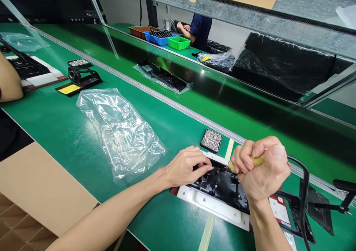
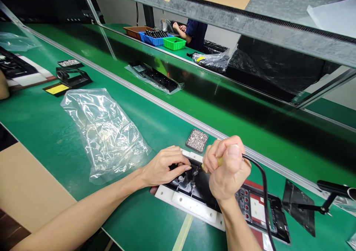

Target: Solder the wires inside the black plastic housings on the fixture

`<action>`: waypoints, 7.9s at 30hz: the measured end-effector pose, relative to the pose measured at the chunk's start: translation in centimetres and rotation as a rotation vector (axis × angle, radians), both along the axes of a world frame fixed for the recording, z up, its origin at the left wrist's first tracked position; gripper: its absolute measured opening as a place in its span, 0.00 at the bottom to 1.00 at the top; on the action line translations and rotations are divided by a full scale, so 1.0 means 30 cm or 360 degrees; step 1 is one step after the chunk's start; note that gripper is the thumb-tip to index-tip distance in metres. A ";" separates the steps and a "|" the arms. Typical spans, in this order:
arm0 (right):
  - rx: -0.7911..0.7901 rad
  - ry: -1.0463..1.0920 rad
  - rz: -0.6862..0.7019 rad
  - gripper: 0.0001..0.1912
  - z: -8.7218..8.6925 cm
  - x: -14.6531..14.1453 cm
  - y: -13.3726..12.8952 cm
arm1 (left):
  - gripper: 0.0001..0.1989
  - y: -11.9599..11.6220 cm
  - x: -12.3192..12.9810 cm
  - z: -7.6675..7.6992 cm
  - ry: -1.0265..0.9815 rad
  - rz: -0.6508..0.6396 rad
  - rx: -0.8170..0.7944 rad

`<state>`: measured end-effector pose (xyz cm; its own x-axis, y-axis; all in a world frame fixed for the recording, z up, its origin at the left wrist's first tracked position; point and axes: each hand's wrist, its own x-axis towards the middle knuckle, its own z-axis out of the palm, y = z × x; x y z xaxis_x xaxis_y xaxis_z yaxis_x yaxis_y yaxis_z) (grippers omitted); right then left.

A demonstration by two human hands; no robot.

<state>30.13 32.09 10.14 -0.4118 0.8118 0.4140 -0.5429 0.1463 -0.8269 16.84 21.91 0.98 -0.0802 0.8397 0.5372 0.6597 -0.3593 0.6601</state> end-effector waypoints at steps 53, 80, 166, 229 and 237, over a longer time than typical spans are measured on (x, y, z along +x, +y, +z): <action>0.0026 -0.0019 -0.0054 0.17 0.004 -0.005 -0.011 | 0.07 -0.002 0.002 -0.001 0.0088 0.0023 -0.0075; 0.0035 -0.0009 -0.0046 0.17 0.007 -0.006 -0.014 | 0.07 0.000 0.003 0.008 0.0072 0.0017 -0.0079; 0.0049 0.0015 -0.0020 0.18 -0.002 -0.009 -0.014 | 0.07 -0.008 0.002 0.009 0.0109 0.0019 -0.0109; 0.0016 -0.0009 -0.0020 0.19 -0.003 -0.009 -0.027 | 0.06 -0.010 0.000 0.004 0.0100 0.0025 -0.0107; 0.0019 0.0005 -0.0026 0.18 -0.004 -0.008 -0.027 | 0.05 -0.011 0.000 0.004 0.0101 0.0015 -0.0115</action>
